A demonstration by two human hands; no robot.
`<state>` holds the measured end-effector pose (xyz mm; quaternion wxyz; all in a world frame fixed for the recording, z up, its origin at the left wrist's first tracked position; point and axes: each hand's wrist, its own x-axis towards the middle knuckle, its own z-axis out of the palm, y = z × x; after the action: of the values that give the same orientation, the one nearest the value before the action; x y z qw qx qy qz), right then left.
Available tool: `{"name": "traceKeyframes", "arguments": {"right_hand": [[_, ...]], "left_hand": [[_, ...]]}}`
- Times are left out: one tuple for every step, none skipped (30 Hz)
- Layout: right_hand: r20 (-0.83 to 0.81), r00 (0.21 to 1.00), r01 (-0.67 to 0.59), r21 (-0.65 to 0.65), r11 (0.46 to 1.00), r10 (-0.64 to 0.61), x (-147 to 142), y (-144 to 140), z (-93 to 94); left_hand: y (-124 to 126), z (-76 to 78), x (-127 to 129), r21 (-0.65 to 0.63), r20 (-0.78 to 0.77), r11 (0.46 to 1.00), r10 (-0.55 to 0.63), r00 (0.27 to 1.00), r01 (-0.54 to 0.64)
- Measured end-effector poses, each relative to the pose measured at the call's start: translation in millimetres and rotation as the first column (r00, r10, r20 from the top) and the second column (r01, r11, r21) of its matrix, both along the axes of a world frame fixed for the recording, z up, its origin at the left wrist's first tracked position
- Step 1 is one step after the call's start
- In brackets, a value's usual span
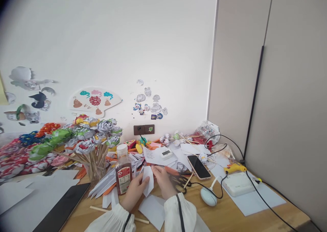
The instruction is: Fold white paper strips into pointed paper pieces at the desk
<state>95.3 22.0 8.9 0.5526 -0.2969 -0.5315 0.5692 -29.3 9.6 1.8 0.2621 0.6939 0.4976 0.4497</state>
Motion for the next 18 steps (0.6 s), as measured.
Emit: {"name": "traceKeyframes", "arguments": {"right_hand": [[0.001,1.0,0.0,-0.001,1.0,0.0,0,1,-0.3],[0.001,1.0,0.0,0.0,1.0,0.0,1,1,-0.8],[0.001,1.0,0.002,0.003,1.0,-0.002,1,2,-1.4],[0.002,1.0,0.002,0.007,1.0,-0.002,1,2,-1.9],[0.004,1.0,0.002,0.011,1.0,-0.002,1,3,-2.4],[0.009,1.0,0.003,0.015,1.0,-0.003,1,3,-2.9],[0.018,1.0,0.007,0.02,1.0,-0.007,1,4,-3.3],[0.029,0.999,0.013,0.024,1.0,-0.014,1,4,-3.8],[0.044,0.999,0.021,0.028,0.999,-0.022,2,5,-4.4],[0.059,0.998,0.029,0.033,0.999,-0.031,1,5,-5.2],[0.073,0.996,0.04,0.041,0.998,-0.043,1,6,-6.2],[0.089,0.994,0.052,0.057,0.997,-0.057,1,8,-7.3],[0.104,0.992,0.064,0.079,0.995,-0.072,1,9,-8.6],[0.12,0.989,0.075,0.105,0.992,-0.088,1,11,-9.9],[0.134,0.986,0.087,0.131,0.988,-0.104,1,12,-11.2],[0.146,0.982,0.097,0.153,0.983,-0.12,1,14,-12.3],[0.157,0.979,0.104,0.17,0.98,-0.131,1,15,-13.2],[0.164,0.977,0.109,0.18,0.978,-0.139,0,16,-13.9]], "left_hand": [[0,0.0,0,0.0,-0.004,1.0,0.004,1.0,-0.004],[0,0.0,0,0.002,-0.005,1.0,0.008,1.0,-0.008],[0,0.1,0,0.004,-0.005,1.0,0.009,1.0,-0.009],[-1,0.1,1,0.004,-0.003,1.0,0.008,1.0,-0.008],[-1,0.2,1,0.001,0.0,1.0,0.006,1.0,-0.006],[-1,0.3,1,-0.004,0.003,1.0,0.004,1.0,-0.004],[-1,0.5,1,-0.009,0.006,1.0,0.003,1.0,-0.002],[-1,0.6,2,-0.012,0.009,1.0,0.0,1.0,0.0],[-1,0.8,2,-0.014,0.011,1.0,-0.001,1.0,0.001],[-1,1.0,2,-0.014,0.011,1.0,-0.002,1.0,0.002],[0,1.3,2,-0.011,0.009,1.0,-0.001,1.0,0.001],[0,1.5,2,-0.01,0.008,1.0,0.002,1.0,-0.002],[0,1.8,2,-0.009,0.007,1.0,0.005,1.0,-0.005],[0,2.1,2,-0.008,0.005,1.0,0.011,1.0,-0.011],[0,2.4,2,-0.006,0.005,1.0,0.018,1.0,-0.018],[0,2.7,2,-0.003,0.005,1.0,0.027,1.0,-0.027],[-1,3.0,2,0.001,0.006,0.999,0.037,0.999,-0.037],[-1,3.3,2,0.006,0.008,0.999,0.048,0.999,-0.048]]}}
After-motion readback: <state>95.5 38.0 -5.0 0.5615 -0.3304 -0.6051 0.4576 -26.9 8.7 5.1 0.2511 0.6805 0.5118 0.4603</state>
